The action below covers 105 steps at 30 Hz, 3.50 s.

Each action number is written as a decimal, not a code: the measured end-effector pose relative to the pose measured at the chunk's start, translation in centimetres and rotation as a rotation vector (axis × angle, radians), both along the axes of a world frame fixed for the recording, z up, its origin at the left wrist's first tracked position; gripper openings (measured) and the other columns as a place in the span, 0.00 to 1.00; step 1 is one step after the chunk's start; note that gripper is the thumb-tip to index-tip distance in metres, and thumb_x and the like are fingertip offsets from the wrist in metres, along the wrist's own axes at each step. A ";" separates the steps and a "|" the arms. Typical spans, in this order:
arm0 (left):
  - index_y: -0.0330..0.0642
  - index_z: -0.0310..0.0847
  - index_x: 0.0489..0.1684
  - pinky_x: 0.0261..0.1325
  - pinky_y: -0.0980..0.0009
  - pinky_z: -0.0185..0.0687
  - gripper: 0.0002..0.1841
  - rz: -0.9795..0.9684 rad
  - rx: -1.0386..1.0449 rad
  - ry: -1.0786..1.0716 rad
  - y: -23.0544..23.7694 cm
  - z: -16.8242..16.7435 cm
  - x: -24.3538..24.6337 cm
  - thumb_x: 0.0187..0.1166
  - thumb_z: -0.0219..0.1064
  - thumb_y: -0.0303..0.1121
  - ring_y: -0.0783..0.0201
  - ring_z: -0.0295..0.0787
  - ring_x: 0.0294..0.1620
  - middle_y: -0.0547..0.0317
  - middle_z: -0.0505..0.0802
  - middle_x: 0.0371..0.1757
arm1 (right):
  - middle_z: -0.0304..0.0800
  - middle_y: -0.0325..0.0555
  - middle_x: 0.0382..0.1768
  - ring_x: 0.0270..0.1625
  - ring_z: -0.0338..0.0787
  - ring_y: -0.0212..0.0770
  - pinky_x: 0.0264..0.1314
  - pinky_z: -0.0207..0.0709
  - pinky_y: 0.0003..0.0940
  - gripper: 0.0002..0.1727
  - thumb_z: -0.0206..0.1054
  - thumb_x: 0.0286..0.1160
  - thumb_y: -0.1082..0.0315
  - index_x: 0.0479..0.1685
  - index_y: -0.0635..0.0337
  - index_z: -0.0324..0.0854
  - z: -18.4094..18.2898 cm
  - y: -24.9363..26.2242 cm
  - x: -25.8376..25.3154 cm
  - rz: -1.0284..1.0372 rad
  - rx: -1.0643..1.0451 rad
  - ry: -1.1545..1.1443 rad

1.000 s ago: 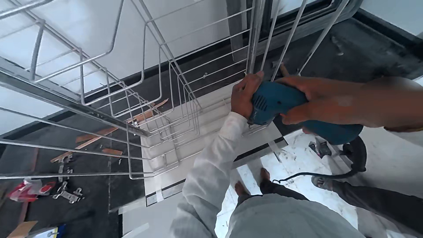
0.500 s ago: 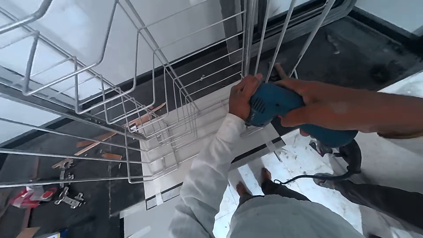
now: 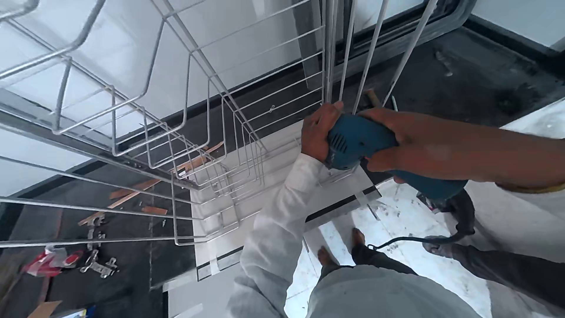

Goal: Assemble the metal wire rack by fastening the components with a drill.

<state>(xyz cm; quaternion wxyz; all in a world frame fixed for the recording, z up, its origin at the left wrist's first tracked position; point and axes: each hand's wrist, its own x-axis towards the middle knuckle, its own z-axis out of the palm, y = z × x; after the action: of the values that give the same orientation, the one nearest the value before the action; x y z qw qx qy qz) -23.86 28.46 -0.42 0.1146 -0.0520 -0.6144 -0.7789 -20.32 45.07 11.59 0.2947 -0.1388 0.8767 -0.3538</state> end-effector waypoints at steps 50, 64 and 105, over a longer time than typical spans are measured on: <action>0.41 0.83 0.33 0.48 0.72 0.84 0.14 -0.036 -0.104 0.161 -4.6 2.1 -5.8 0.80 0.53 0.36 0.77 0.85 0.37 0.68 0.88 0.31 | 0.88 0.51 0.46 0.40 0.90 0.51 0.43 0.81 0.61 0.35 0.71 0.74 0.59 0.83 0.44 0.64 0.6 -4.8 -2.0 -0.067 0.063 0.237; 0.36 0.84 0.36 0.49 0.73 0.83 0.15 -0.072 -0.048 0.067 -5.0 -1.2 -6.8 0.81 0.52 0.34 0.78 0.85 0.36 0.66 0.88 0.31 | 0.86 0.57 0.49 0.39 0.91 0.51 0.39 0.85 0.53 0.37 0.70 0.78 0.61 0.86 0.51 0.60 -1.8 -6.1 -3.5 -0.091 0.070 0.138; 0.35 0.84 0.38 0.51 0.71 0.84 0.15 -0.087 -0.035 0.051 -5.8 -0.3 -8.4 0.80 0.53 0.35 0.75 0.85 0.38 0.64 0.89 0.34 | 0.86 0.56 0.49 0.37 0.90 0.49 0.39 0.84 0.51 0.35 0.70 0.79 0.62 0.85 0.51 0.60 -0.6 -7.2 -4.9 -0.109 0.046 0.121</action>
<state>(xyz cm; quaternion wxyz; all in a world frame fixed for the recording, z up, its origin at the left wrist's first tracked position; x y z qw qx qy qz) -32.29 22.70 -0.68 0.0954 -0.1002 -0.6221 -0.7706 -25.22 37.83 10.97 0.2246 -0.1050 0.9072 -0.3400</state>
